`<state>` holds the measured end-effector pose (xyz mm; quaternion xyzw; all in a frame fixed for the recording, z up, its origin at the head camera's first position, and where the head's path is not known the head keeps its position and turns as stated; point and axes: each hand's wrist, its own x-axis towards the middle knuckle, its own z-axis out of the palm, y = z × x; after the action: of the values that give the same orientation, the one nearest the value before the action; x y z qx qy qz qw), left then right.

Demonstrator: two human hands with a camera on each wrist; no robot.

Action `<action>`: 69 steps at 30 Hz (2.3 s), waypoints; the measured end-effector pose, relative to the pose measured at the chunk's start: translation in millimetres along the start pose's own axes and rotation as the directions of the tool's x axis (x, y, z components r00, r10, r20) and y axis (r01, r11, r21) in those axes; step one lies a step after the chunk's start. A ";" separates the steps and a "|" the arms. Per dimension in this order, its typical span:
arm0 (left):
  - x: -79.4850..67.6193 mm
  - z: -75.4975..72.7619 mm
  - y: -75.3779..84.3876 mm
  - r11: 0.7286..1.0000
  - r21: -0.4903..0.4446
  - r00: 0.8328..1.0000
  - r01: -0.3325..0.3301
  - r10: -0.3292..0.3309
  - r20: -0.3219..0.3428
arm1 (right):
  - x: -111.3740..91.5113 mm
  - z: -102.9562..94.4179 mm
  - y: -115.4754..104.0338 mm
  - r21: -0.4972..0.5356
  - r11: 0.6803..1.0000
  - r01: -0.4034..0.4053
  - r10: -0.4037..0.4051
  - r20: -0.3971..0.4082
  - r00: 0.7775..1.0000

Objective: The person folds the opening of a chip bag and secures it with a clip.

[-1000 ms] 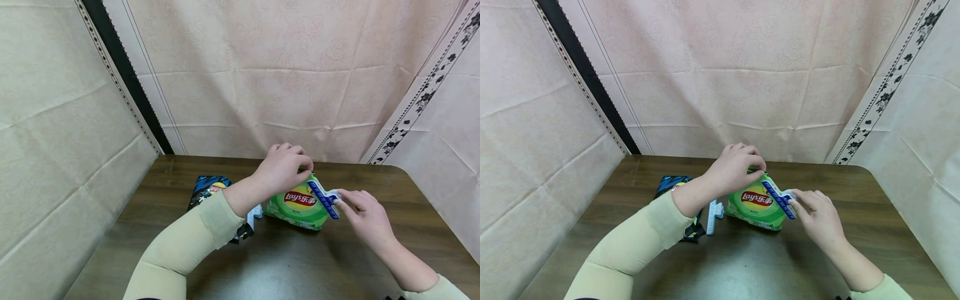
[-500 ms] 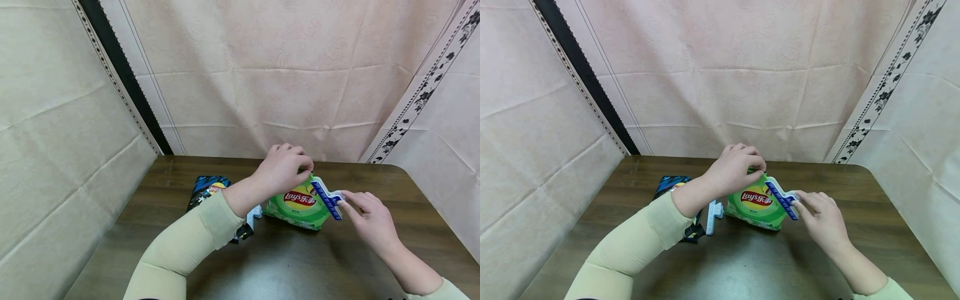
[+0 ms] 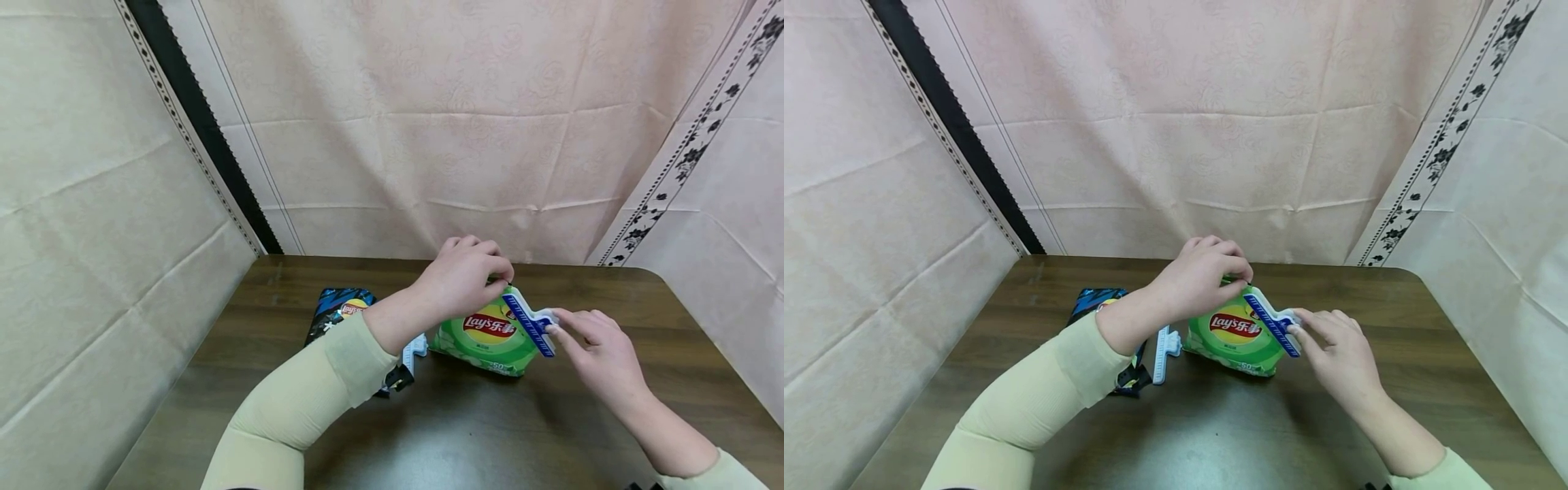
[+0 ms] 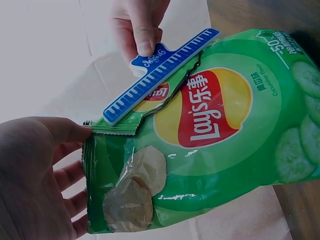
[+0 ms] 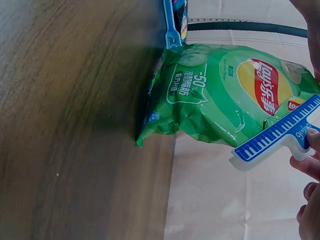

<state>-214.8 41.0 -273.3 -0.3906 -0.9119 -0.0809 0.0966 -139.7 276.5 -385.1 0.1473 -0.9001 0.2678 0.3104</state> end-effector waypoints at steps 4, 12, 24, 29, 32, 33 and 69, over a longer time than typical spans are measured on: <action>0.1 -0.5 0.3 1.000 0.007 1.000 0.008 -0.008 -0.001 | 2.7 -0.1 -2.7 0.000 1.000 -0.001 0.001 0.016 1.000; -0.5 -2.4 1.3 0.999 0.032 0.999 0.029 -0.028 -0.018 | 7.6 0.6 -5.2 0.015 1.000 0.006 -0.006 0.016 1.000; -0.4 -3.3 1.4 0.999 -0.012 0.998 0.048 -0.048 -0.037 | 9.5 0.2 -8.7 0.017 1.000 0.019 -0.019 0.012 1.000; -0.8 -3.1 2.4 0.998 -0.017 0.998 0.059 -0.060 -0.034 | 10.1 0.1 -10.3 0.016 1.000 0.017 -0.017 0.017 1.000; -0.6 -3.3 3.2 0.998 -0.016 0.997 0.067 -0.067 -0.028 | 10.5 0.1 -10.8 0.013 1.000 0.018 -0.019 0.017 1.000; -0.5 -3.3 3.5 0.998 -0.015 0.997 0.069 -0.069 -0.026 | 10.6 0.2 -11.0 0.012 1.000 0.020 -0.020 0.017 1.000; -1.4 -3.4 2.2 0.994 -0.040 0.995 0.099 -0.100 -0.015 | 10.9 0.1 -13.5 0.044 0.997 -0.056 0.050 0.116 0.992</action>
<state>-211.8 40.7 -270.1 -0.3459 -0.9276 -0.1066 0.0926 -142.2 264.4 -372.9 0.1457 -0.9136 0.2880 0.2473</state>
